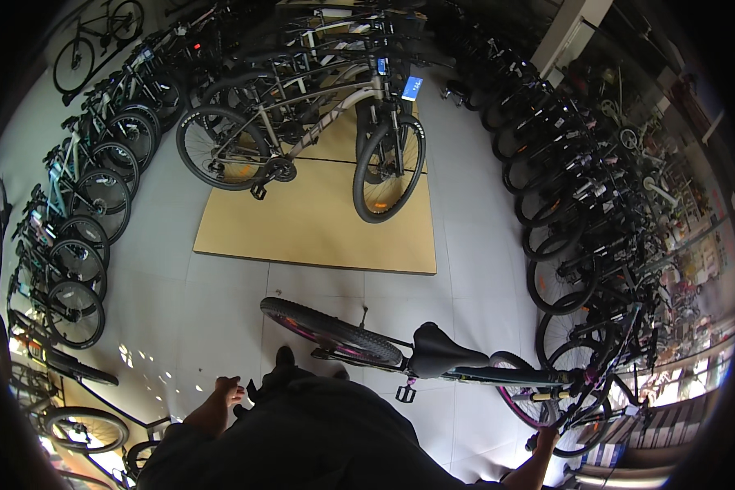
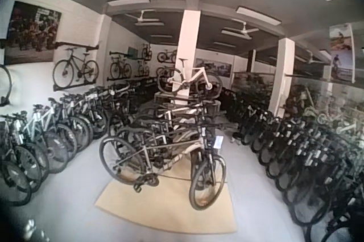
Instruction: The person moves several bicycles within a bike shop, lifting and repositioning them from one area to another. The person handles the bikes by the handlebars and frames, shifting them between display stands and floor positions.
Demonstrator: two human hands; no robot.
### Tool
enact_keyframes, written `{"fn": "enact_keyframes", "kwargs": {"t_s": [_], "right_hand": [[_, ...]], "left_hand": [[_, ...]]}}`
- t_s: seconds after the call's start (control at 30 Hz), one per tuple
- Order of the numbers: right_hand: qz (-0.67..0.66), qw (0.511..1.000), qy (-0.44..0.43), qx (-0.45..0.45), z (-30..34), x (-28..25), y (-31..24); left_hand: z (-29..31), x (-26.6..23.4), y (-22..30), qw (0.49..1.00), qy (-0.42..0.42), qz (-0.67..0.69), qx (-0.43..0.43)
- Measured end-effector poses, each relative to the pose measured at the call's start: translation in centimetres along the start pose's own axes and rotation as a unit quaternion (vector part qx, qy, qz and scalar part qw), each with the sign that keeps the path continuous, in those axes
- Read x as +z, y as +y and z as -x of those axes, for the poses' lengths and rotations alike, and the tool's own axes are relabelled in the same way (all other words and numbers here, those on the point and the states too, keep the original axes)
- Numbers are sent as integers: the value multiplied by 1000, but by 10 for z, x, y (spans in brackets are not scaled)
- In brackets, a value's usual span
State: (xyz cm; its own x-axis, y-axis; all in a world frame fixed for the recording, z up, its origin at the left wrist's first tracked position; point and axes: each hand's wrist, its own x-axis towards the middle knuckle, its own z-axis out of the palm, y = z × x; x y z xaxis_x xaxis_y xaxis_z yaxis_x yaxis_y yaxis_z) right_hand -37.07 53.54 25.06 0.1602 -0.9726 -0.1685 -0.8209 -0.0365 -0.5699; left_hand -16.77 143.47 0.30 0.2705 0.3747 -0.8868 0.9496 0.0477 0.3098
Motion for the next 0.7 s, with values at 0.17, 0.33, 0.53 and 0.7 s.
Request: {"fn": "enact_keyframes", "kwargs": {"t_s": [0.17, 0.33, 0.53, 0.7], "right_hand": [[17, 1000, 14, -12, -14, -9, -5], [76, 996, 51, -1, -15, -14, -10], [254, 953, 167, 10, 11, -8, -40], [351, 899, 252, -79, 52, 23, -88]], "left_hand": [[1, 13, 41, 998, -62, -8, 26], [-9, 24, 72, 991, -68, -79, 87], [-23, 19, 70, 979, -168, -59, 101], [1, 13, 43, 997, -54, -40, 46]]}}
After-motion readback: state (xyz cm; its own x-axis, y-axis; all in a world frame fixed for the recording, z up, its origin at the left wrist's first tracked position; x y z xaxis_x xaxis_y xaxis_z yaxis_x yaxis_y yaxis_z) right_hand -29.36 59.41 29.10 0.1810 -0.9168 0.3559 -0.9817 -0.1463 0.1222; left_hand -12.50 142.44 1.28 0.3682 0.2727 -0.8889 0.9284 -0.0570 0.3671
